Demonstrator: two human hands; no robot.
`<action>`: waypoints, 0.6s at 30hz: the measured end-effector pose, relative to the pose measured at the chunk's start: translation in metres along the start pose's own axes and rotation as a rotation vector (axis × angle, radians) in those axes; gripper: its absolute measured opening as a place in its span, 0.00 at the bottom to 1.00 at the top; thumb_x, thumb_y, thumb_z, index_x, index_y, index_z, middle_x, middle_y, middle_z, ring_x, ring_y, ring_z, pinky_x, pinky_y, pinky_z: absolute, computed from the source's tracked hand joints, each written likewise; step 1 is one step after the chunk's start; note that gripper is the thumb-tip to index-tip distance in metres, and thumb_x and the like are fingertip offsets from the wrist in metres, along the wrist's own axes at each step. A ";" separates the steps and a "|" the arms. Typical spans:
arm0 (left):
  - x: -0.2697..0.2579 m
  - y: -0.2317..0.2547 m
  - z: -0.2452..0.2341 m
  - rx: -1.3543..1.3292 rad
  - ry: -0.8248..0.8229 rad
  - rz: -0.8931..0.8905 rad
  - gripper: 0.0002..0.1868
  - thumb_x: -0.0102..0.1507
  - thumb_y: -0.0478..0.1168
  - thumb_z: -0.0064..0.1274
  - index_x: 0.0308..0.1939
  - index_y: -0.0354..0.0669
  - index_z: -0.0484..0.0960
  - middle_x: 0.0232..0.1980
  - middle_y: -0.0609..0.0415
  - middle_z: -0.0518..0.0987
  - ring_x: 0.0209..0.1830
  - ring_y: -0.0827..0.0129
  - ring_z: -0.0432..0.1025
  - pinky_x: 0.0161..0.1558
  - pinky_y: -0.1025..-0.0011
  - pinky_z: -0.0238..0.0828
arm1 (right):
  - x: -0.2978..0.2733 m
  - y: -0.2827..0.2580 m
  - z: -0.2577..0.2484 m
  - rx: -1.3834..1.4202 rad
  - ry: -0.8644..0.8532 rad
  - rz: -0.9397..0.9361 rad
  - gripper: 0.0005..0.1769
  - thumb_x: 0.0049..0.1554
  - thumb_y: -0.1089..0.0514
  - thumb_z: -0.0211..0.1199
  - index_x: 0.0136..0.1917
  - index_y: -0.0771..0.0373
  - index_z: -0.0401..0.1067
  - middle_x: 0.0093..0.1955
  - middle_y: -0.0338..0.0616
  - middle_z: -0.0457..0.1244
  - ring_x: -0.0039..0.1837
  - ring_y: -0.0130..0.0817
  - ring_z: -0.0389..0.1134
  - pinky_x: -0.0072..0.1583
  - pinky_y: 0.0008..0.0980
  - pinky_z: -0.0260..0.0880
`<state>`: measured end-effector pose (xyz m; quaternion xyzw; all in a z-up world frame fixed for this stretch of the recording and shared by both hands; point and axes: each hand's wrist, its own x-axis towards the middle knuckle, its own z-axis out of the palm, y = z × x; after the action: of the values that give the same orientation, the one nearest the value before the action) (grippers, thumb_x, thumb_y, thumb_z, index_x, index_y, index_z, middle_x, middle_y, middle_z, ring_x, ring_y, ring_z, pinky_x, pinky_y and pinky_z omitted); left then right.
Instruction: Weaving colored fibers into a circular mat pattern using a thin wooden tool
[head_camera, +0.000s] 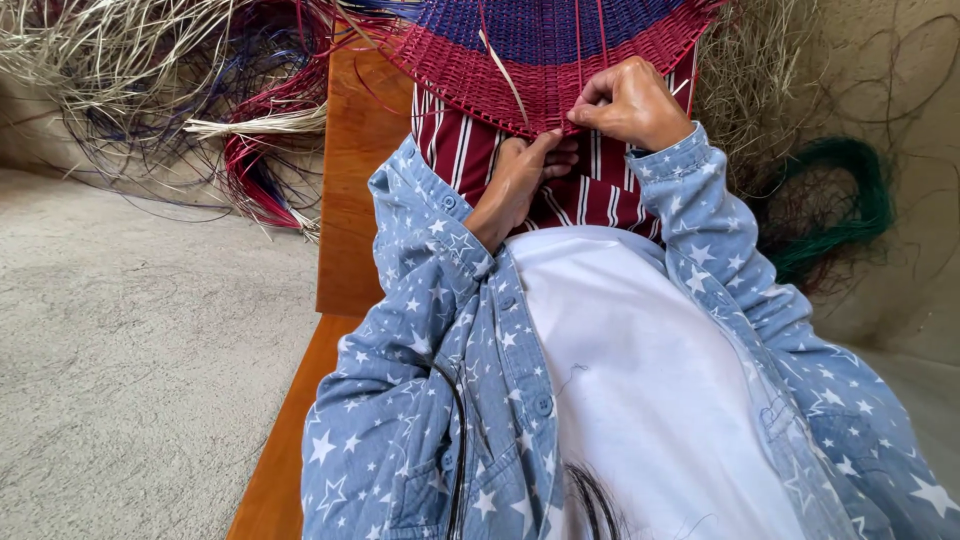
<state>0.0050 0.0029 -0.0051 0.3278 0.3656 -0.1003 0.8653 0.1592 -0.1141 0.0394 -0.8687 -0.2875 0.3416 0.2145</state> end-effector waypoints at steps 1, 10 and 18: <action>0.000 0.000 0.000 -0.002 0.000 0.000 0.20 0.63 0.44 0.54 0.45 0.26 0.85 0.41 0.40 0.86 0.38 0.60 0.81 0.42 0.69 0.81 | 0.000 0.000 0.000 -0.001 -0.001 0.000 0.05 0.56 0.51 0.73 0.41 0.51 0.83 0.33 0.32 0.69 0.39 0.21 0.65 0.44 0.31 0.64; 0.003 -0.004 -0.001 -0.003 0.002 0.015 0.19 0.63 0.44 0.53 0.43 0.26 0.84 0.40 0.41 0.86 0.36 0.60 0.81 0.40 0.70 0.80 | 0.002 0.001 0.001 -0.007 -0.005 0.007 0.05 0.53 0.51 0.69 0.39 0.50 0.83 0.32 0.32 0.69 0.38 0.20 0.65 0.45 0.30 0.64; 0.004 -0.005 -0.001 0.025 -0.002 0.022 0.19 0.62 0.44 0.53 0.43 0.27 0.85 0.40 0.42 0.86 0.36 0.61 0.81 0.40 0.70 0.80 | 0.002 -0.007 -0.002 0.014 -0.036 0.020 0.04 0.56 0.55 0.72 0.40 0.53 0.83 0.34 0.34 0.70 0.38 0.21 0.66 0.43 0.30 0.65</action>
<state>0.0049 0.0003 -0.0107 0.3424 0.3598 -0.0958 0.8626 0.1597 -0.1083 0.0439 -0.8636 -0.2802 0.3614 0.2122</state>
